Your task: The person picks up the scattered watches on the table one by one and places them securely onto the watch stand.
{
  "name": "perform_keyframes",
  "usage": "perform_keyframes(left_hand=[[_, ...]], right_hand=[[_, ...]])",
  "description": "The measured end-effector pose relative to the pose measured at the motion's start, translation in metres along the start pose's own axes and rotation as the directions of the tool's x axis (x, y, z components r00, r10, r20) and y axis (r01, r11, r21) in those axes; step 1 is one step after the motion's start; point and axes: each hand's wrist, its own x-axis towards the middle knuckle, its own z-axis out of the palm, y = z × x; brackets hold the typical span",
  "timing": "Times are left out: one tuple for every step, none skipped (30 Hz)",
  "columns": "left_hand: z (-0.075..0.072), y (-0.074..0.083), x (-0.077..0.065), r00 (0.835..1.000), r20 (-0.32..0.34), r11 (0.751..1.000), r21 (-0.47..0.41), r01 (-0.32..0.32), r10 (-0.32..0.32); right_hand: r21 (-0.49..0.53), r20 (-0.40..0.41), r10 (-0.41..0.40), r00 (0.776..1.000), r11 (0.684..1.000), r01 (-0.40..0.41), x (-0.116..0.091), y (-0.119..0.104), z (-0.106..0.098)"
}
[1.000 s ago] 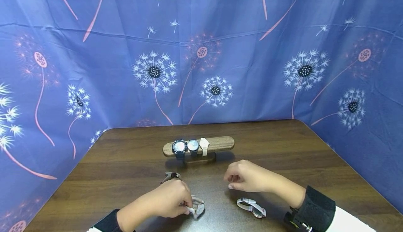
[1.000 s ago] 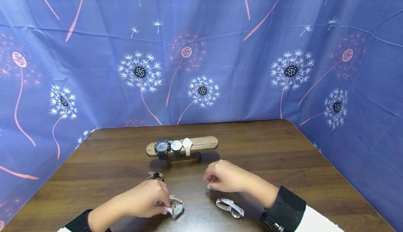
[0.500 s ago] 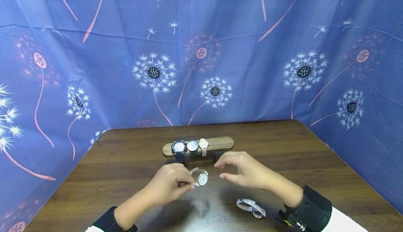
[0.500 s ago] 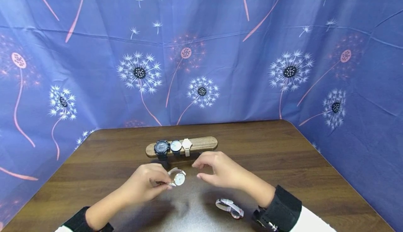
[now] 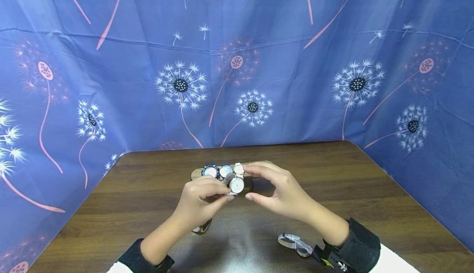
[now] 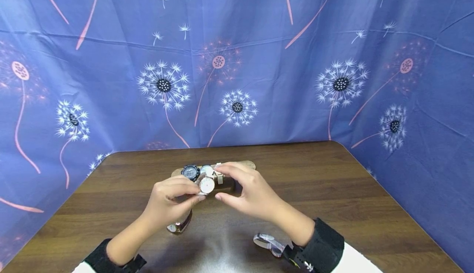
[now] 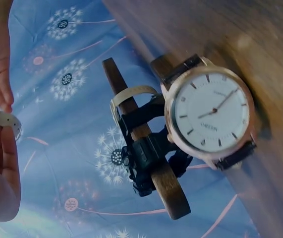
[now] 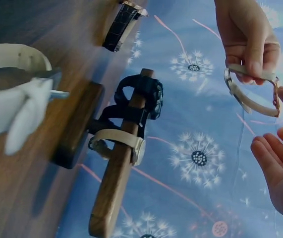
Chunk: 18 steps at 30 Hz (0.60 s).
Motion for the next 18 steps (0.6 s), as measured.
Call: perform_keyframes(left_hand=[[0.000,0.000,0.000,1.000,-0.012,1.000,-0.008,0.006,-0.006],[0.001,0.000,0.001,1.000,-0.025,1.000,-0.014,0.012,-0.012],[0.001,0.000,0.001,0.999,-0.034,1.000,-0.023,0.017,-0.018],[0.002,-0.001,0.001,0.999,-0.040,0.999,-0.033,0.022,-0.023],[0.002,-0.001,0.002,0.999,-0.045,0.999,-0.045,0.023,-0.025],[0.003,-0.002,0.002,0.999,-0.048,0.998,-0.056,0.021,-0.024],[0.005,-0.002,0.003,0.998,-0.051,0.997,-0.071,0.022,-0.025],[0.006,-0.003,0.003,0.998,-0.053,0.996,-0.087,0.021,-0.026],[0.007,-0.003,0.004,0.998,-0.055,0.995,-0.103,0.019,-0.025],[0.009,-0.004,0.005,0.998,-0.059,0.993,-0.115,0.015,-0.022],[0.010,-0.004,0.005,0.998,-0.064,0.992,-0.127,0.012,-0.020],[0.011,-0.005,0.006,0.998,-0.068,0.990,-0.141,0.009,-0.019],[0.012,-0.005,0.007,0.997,-0.076,0.989,-0.146,0.007,-0.018],[0.014,-0.006,0.008,0.996,-0.084,0.989,-0.151,0.001,-0.014],[0.014,-0.006,0.009,0.996,-0.092,0.989,-0.151,0.000,-0.015],[0.015,-0.006,0.010,0.995,-0.100,0.989,-0.150,0.001,-0.016],[0.016,-0.006,0.010,0.994,-0.106,0.988,-0.152,0.003,-0.019],[0.016,-0.006,0.011,0.993,-0.112,0.989,-0.150,0.004,-0.022]], right_hand=[[-0.010,-0.011,-0.001,1.000,1.000,0.001,0.002,-0.002,0.000],[-0.017,-0.019,0.000,1.000,1.000,-0.001,0.003,-0.003,0.000],[-0.022,-0.025,0.001,1.000,1.000,-0.001,0.005,-0.004,0.000],[-0.023,-0.027,0.001,1.000,1.000,-0.001,0.006,-0.005,0.000],[-0.020,-0.029,-0.002,1.000,1.000,0.001,0.008,-0.005,0.001],[-0.017,-0.030,-0.004,1.000,1.000,0.004,0.009,-0.006,0.001],[-0.011,-0.032,-0.009,0.999,1.000,0.009,0.010,-0.006,0.002],[0.000,-0.034,-0.013,0.999,1.000,0.013,0.011,-0.006,0.002],[0.010,-0.039,-0.018,0.999,1.000,0.018,0.012,-0.006,0.003],[0.021,-0.045,-0.024,0.999,0.999,0.025,0.012,-0.006,0.004],[0.034,-0.054,-0.028,0.998,0.999,0.030,0.013,-0.006,0.004],[0.053,-0.064,-0.031,0.997,0.998,0.034,0.014,-0.006,0.005],[0.077,-0.074,-0.030,0.997,0.996,0.036,0.014,-0.006,0.006],[0.101,-0.084,-0.026,0.996,0.994,0.034,0.015,-0.006,0.006],[0.122,-0.095,-0.021,0.995,0.992,0.032,0.015,-0.006,0.007],[0.144,-0.104,-0.017,0.994,0.989,0.032,0.016,-0.006,0.007],[0.164,-0.112,-0.009,0.994,0.986,0.028,0.016,-0.006,0.007],[0.178,-0.118,-0.003,0.993,0.984,0.024,0.017,-0.006,0.007]])
